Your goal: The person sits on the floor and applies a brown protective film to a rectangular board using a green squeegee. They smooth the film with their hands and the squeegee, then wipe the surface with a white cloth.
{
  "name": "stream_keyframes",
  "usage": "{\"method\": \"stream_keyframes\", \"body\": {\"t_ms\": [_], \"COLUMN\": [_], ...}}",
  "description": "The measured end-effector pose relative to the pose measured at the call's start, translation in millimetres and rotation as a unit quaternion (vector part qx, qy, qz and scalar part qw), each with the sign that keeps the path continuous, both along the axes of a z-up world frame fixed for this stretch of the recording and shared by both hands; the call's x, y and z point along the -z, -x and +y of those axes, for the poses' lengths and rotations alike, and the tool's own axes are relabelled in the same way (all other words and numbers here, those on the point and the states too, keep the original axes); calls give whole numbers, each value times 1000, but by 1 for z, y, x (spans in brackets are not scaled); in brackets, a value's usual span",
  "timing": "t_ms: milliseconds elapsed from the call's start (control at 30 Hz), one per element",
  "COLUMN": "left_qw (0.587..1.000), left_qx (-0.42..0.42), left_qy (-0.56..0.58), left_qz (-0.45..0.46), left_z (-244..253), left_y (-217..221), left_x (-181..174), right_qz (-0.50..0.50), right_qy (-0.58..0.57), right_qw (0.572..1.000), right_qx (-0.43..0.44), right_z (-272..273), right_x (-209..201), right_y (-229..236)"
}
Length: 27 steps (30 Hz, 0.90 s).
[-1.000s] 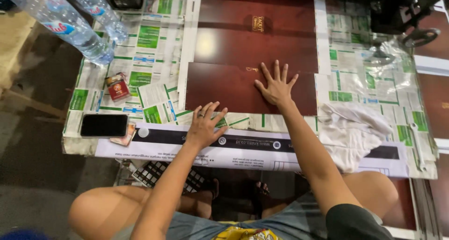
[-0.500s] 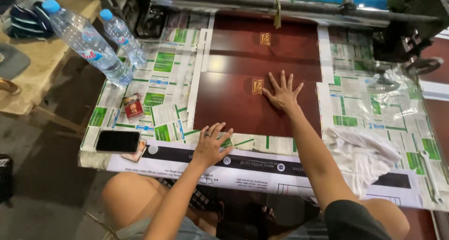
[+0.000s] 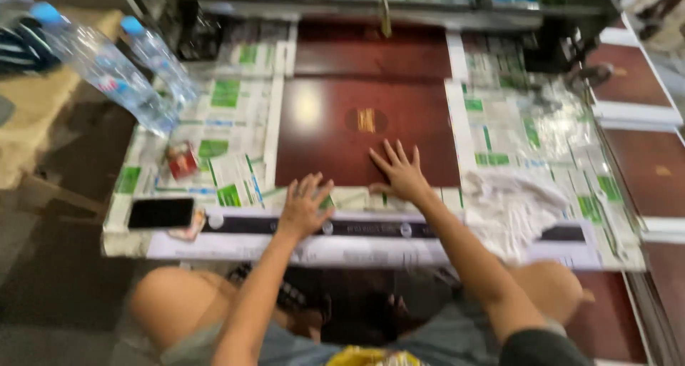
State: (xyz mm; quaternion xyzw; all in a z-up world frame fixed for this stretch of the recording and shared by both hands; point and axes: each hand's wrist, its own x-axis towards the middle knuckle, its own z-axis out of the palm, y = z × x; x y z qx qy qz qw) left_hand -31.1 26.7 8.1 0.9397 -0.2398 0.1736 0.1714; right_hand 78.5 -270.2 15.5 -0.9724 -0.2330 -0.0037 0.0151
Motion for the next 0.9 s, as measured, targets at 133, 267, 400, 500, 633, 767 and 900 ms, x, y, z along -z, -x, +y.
{"method": "stream_keyframes", "body": {"t_ms": [133,267,400,500,633,767,900], "left_qw": [997,995,996,994,989,977,980], "left_qx": [-9,6,9,6,26,72,82], "left_qy": [-33,-28,-16,-18,-34,-2,21], "left_qz": [-62,-93,-86,-107,-141,-201,-181], "left_z": [5,5,4,7,12,14,19], "left_y": [-5,0,4,-6,-3,17,29], "left_x": [-6,0,0,4,13,-11,-23], "right_qz": [-124,-122,-85,-129,-170,-109,-190], "right_qy": [48,120,112,129,181,106,67], "right_qw": [988,980,987,980,955,974,973], "right_qx": [-76,-98,-75,-82,-163,-168,-115], "right_z": [-4,7,8,3,-6,-5,-2], "right_x": [20,-14,-27,-11,-10,-52,-88], "right_y": [-13,4,15,6,-7,4,17]}}
